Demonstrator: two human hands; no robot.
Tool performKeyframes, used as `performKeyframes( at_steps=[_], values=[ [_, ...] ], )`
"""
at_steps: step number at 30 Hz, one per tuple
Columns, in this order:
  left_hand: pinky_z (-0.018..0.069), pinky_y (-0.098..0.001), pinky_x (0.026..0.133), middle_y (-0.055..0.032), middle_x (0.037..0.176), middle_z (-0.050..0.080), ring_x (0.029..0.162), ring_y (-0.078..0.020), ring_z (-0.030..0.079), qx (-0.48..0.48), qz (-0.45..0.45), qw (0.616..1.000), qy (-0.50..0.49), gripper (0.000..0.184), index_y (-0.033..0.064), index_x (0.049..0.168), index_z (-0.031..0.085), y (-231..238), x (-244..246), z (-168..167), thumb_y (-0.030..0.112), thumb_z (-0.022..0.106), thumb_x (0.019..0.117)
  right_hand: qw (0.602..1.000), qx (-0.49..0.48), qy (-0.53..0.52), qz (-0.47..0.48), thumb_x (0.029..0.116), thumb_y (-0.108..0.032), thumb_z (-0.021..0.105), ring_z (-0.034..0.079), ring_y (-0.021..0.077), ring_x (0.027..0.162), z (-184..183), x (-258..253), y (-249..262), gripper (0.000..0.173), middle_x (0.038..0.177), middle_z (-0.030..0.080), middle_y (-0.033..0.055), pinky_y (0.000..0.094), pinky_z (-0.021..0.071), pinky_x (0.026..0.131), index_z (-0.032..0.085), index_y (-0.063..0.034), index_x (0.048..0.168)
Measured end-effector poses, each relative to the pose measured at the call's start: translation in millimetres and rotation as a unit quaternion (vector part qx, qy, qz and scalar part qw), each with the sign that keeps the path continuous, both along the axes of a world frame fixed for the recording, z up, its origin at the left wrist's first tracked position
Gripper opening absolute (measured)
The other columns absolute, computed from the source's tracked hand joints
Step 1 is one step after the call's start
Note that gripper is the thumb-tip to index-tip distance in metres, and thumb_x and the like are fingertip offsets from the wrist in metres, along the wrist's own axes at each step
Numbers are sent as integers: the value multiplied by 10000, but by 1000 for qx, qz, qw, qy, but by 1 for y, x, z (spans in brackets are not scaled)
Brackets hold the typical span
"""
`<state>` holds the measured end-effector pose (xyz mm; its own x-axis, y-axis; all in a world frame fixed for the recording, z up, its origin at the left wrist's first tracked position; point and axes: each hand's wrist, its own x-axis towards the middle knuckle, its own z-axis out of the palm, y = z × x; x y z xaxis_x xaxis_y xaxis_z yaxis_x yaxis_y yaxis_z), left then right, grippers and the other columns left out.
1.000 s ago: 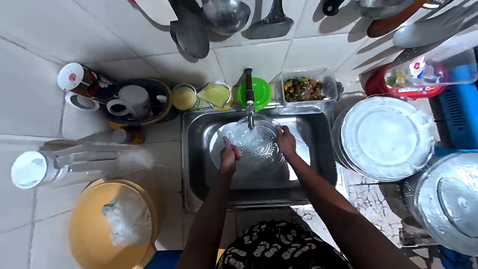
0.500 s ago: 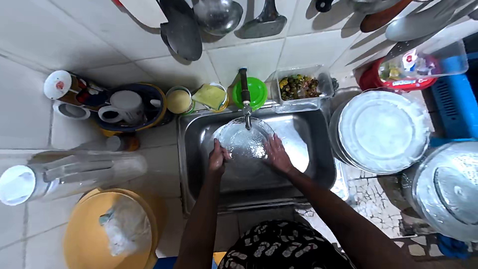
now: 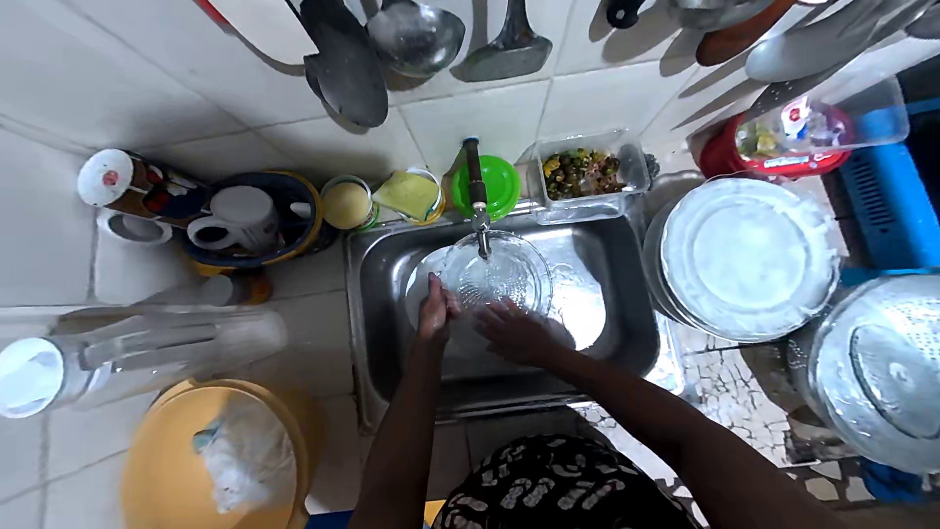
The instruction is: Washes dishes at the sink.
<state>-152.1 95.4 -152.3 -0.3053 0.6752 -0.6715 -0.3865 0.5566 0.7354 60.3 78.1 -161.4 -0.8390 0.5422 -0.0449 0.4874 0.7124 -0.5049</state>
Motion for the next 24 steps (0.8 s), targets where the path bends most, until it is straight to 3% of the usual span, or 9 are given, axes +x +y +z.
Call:
performKeyframes(
  at_steps=[3,6,10,13,16,17,20,22,24],
  values=[
    [473,-205,462,16,521,534,438,-69,525,8,-8,1000,-21,634,87,712,510,-3,-11,4,496,238,1114,994,-16,3,-106,985,-478,598,304,438,1522,-22,44,31,660,1611,411,187,657,214,1225,512,-88,1510],
    [475,-213,471,4,536,539,455,-78,531,-5,-32,999,-17,641,76,721,520,-1,-7,4,505,245,1110,974,6,21,-224,1024,-514,489,202,403,1565,-27,37,70,765,1665,291,207,528,217,1271,363,5,1572],
    [473,-222,491,2,552,534,475,-85,526,-23,-65,998,-6,651,68,731,533,8,15,4,516,247,1106,945,-5,-65,-322,1050,-552,390,192,458,1552,-2,-28,96,743,1676,260,209,672,154,1226,320,-64,1605],
    [499,-261,550,-12,614,546,545,-107,546,-32,-60,998,13,638,74,790,558,10,27,-5,546,256,1094,960,15,-43,-277,1042,-456,385,191,464,1551,1,-67,76,669,1650,308,234,653,112,1251,399,-46,1570],
    [562,-386,747,-108,891,671,802,-191,648,-30,-35,999,-11,659,31,1118,655,7,31,-12,560,263,1092,990,-22,-39,-136,1088,-274,346,174,354,1582,12,-69,37,558,1680,285,157,565,94,1288,335,-62,1604],
    [572,-379,730,-108,888,680,793,-188,660,-32,-16,999,-34,644,36,1122,651,6,31,-12,561,281,1088,994,-20,-38,-99,1095,-267,354,173,338,1585,14,-59,25,549,1686,288,121,560,113,1288,327,-85,1612],
    [480,-234,484,-4,582,519,488,-94,524,-25,13,996,-80,578,94,785,507,8,26,-13,529,290,1098,992,-27,-53,-111,1068,-436,433,230,353,1567,17,-4,5,557,1676,331,54,674,142,1232,390,-261,1595],
    [450,-199,439,11,533,497,432,-73,495,-28,3,995,-98,593,98,732,477,9,21,-10,513,276,1104,968,-3,-24,-250,1027,-516,470,286,426,1533,0,44,6,611,1633,382,169,720,169,1206,474,-202,1551],
    [447,-189,437,14,542,498,435,-65,495,-45,-12,992,-114,578,95,751,479,6,23,-9,509,286,1104,904,-100,61,-410,1006,-424,576,300,350,1539,2,82,12,711,1650,307,228,526,241,1261,393,-31,1570]
  ],
)
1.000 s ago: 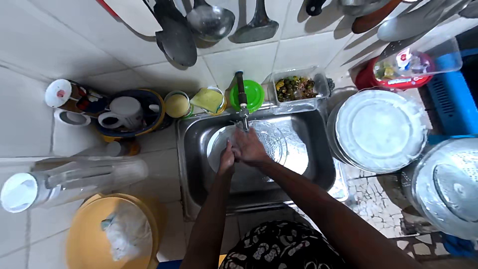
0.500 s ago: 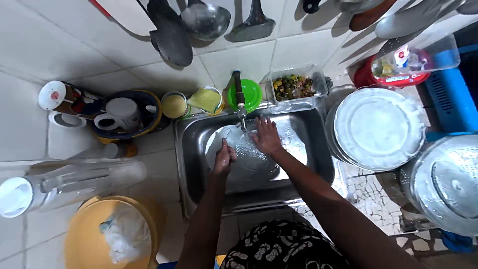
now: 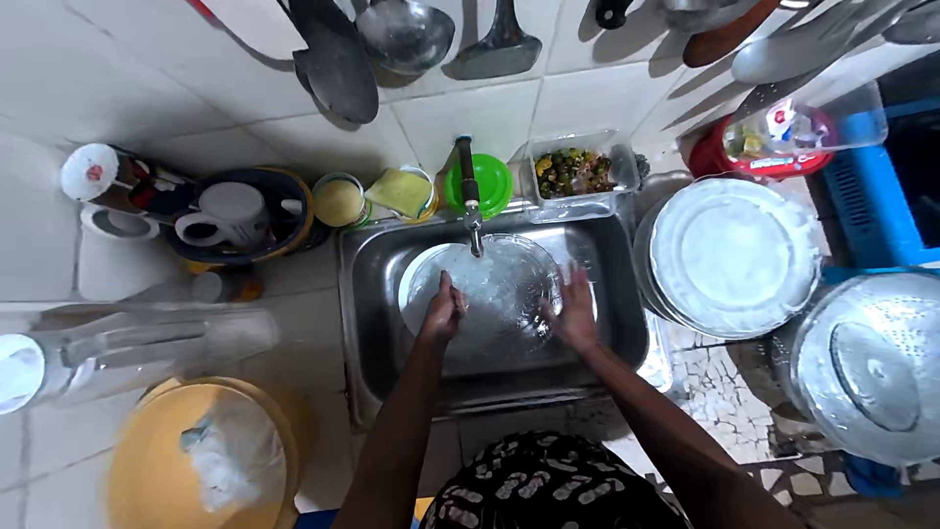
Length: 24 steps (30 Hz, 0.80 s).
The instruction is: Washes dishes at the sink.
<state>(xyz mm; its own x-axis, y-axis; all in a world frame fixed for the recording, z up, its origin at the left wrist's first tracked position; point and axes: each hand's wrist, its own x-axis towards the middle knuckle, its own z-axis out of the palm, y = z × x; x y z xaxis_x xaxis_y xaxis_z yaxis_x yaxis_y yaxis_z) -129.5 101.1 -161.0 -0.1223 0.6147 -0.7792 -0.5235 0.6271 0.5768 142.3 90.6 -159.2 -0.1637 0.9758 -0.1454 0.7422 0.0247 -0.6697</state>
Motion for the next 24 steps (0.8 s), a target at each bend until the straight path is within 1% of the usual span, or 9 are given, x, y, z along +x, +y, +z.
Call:
performKeyframes(
  at_steps=[3,5,7,10,14,17,19,21,24],
  values=[
    [455,-189,438,18,558,493,438,-59,489,-16,-39,999,-35,556,95,795,488,-7,19,3,515,289,1101,876,-185,383,-227,1035,-80,570,711,217,1047,35,26,13,339,1220,699,146,372,604,889,558,34,1353],
    [453,-191,449,25,579,491,452,-55,484,-11,-64,998,-23,548,92,837,502,-13,42,6,512,273,1105,805,-277,472,-230,1060,-48,491,744,241,864,68,36,13,199,973,741,159,387,634,801,601,59,1187],
    [488,-236,566,-6,731,570,601,-81,547,19,-121,991,60,591,48,1023,595,-19,61,11,498,222,1115,823,-263,468,-184,1031,9,499,748,229,823,101,43,7,148,908,750,136,375,638,790,630,55,1082],
    [503,-495,1020,-207,1449,535,1285,-303,563,17,-184,983,11,753,20,1518,416,-27,64,40,564,116,1092,927,-143,347,24,980,-29,602,745,153,909,139,46,-14,191,1015,772,94,330,625,863,706,45,1122],
    [603,-484,792,-200,1101,700,967,-325,703,26,-84,963,-253,746,26,1280,562,-28,31,61,591,122,1070,934,87,88,334,1003,-108,554,758,234,1004,145,20,-35,277,1116,776,101,451,611,898,755,-73,1189],
    [578,-484,895,-215,1233,676,1095,-353,688,44,-113,957,-264,558,88,1493,414,-27,-2,33,374,121,1114,887,152,-13,435,988,2,537,709,276,1167,105,-4,-42,334,1265,733,76,459,596,946,731,-115,1233],
    [587,-500,881,-212,1276,660,1109,-369,687,61,-79,971,-219,548,168,1565,317,-30,-11,22,408,108,1118,866,125,-41,483,1012,-37,533,593,319,1338,72,-9,-41,373,1408,653,76,515,483,1109,674,-146,1340],
    [583,-517,886,-205,1322,636,1140,-378,671,89,-46,975,-197,567,225,1596,256,-33,-20,16,466,88,1111,866,47,-71,492,1064,-350,533,381,378,1500,47,-7,-29,442,1576,492,87,649,255,1219,567,-200,1478],
    [567,-543,936,-193,1355,630,1178,-384,659,113,-35,973,-196,573,254,1614,203,-40,-35,10,487,75,1106,896,-16,-158,415,1049,-572,417,114,387,1588,22,-4,15,699,1711,215,107,724,45,1220,322,-188,1626]
  ],
)
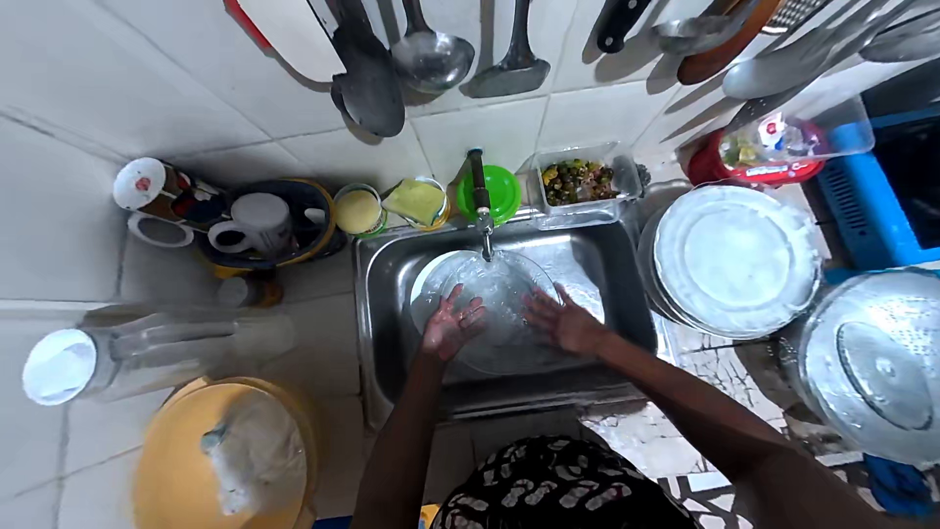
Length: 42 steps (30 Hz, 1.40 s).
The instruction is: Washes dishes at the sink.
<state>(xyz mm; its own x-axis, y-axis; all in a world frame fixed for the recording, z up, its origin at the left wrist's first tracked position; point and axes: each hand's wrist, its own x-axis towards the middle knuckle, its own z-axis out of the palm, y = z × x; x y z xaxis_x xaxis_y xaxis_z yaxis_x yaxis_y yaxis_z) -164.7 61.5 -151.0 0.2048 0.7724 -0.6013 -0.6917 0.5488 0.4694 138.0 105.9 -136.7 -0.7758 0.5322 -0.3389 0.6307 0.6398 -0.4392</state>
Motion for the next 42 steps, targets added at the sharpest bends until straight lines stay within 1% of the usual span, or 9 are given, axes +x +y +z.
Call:
performKeyframes(
  at_steps=[7,12,17,21,25,28,34,38,42],
  values=[
    [556,-550,952,-195,1353,622,1186,-372,652,6,-1,999,-34,592,236,1624,175,5,25,0,497,71,1103,956,184,62,-218,1028,-628,382,87,456,1575,-37,-95,61,839,1709,192,156,712,50,1225,269,-47,1623],
    [607,-370,763,-50,956,716,856,-162,701,28,64,997,-33,636,130,1235,568,12,38,-2,521,85,1096,986,20,114,-118,1080,-527,316,150,334,1590,-25,-139,11,735,1700,209,177,519,98,1300,269,-28,1617],
    [612,-407,807,-159,1281,670,1060,-296,714,-9,65,997,33,630,206,1592,238,7,30,10,543,57,1092,995,-22,95,37,1037,-423,531,236,331,1569,16,-87,-47,748,1682,259,188,470,155,1287,282,-5,1605],
    [588,-524,893,-192,1276,659,1112,-363,690,-79,57,994,50,628,134,1538,337,-11,28,40,533,127,1101,987,111,119,-10,1012,-8,490,568,401,1344,41,-28,-63,381,1426,604,224,523,463,1120,630,-29,1365],
    [610,-498,834,-238,1168,681,1009,-371,718,-117,60,989,74,648,27,1441,401,-27,50,103,526,163,1103,959,167,225,-34,963,-14,589,722,339,984,81,3,-73,194,1033,750,143,475,600,803,752,-44,1065],
    [617,-463,817,-196,1168,684,994,-328,716,-89,58,993,59,822,78,1421,451,-34,68,149,713,117,1019,935,116,310,-124,1019,-142,585,730,314,959,116,21,-84,207,996,757,142,472,595,826,749,-15,1026],
    [611,-381,847,-108,1172,718,1028,-242,727,-49,1,985,165,612,89,1332,557,-64,78,136,528,196,1106,697,-166,499,-488,976,-59,610,691,104,815,185,101,-120,128,914,732,60,309,596,790,709,18,1003],
    [574,-369,840,-98,1231,661,1010,-202,686,-87,-4,942,324,416,78,1361,557,-88,56,92,374,402,1112,501,-129,562,-645,1019,-38,487,700,151,746,212,175,-160,183,892,734,71,313,604,688,661,-51,965],
    [479,-519,988,-219,1432,507,1214,-316,549,-80,-34,870,485,550,43,1505,436,-100,24,54,393,485,1083,332,-74,624,-703,1094,-130,333,664,89,680,203,246,-193,286,813,694,15,235,580,618,596,-88,989]
  ],
)
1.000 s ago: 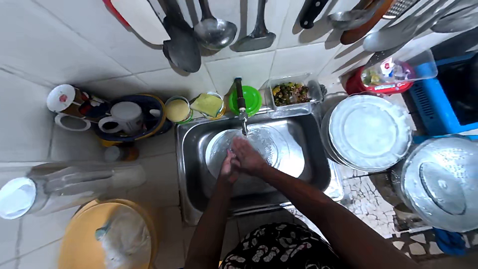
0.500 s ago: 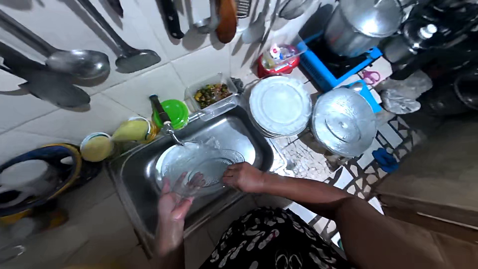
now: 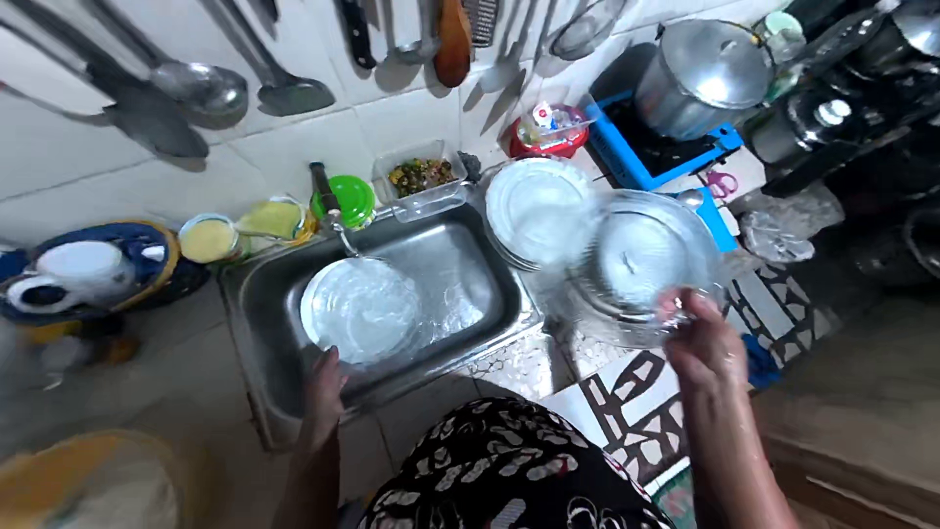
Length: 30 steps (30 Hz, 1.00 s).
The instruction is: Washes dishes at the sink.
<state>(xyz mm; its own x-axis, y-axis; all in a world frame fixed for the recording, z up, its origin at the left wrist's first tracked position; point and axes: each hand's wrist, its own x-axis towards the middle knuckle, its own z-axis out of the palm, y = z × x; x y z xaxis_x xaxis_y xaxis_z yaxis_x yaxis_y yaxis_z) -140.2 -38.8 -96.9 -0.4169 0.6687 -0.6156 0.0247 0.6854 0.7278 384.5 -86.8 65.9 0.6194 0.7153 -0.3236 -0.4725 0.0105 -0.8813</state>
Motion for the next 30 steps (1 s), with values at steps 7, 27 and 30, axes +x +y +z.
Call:
performKeyframes(
  at_steps=[7,27,30],
  values=[
    [407,-519,1139,-285,1480,489,1379,-400,480,-35,-12,987,159,677,-36,1500,431,25,-1,-39,321,687,985,986,49,120,-108,1131,-305,241,631,36,615,-34,47,-22,434,716,651,-53,188,557,589,579,-140,915],
    [540,-494,868,-251,1219,611,982,-332,634,-144,65,983,97,688,-49,1314,580,48,-5,-59,421,811,868,985,-98,7,-140,1089,-174,408,645,51,705,-77,54,26,128,864,616,10,201,581,660,492,-85,1124],
    [503,-512,893,-220,1136,659,1014,-320,621,-82,72,990,92,458,-19,1131,703,44,-3,-44,377,773,911,967,-226,-93,-75,1071,-280,508,646,74,701,-78,63,18,296,900,615,19,246,583,653,471,-71,1278]
  ],
)
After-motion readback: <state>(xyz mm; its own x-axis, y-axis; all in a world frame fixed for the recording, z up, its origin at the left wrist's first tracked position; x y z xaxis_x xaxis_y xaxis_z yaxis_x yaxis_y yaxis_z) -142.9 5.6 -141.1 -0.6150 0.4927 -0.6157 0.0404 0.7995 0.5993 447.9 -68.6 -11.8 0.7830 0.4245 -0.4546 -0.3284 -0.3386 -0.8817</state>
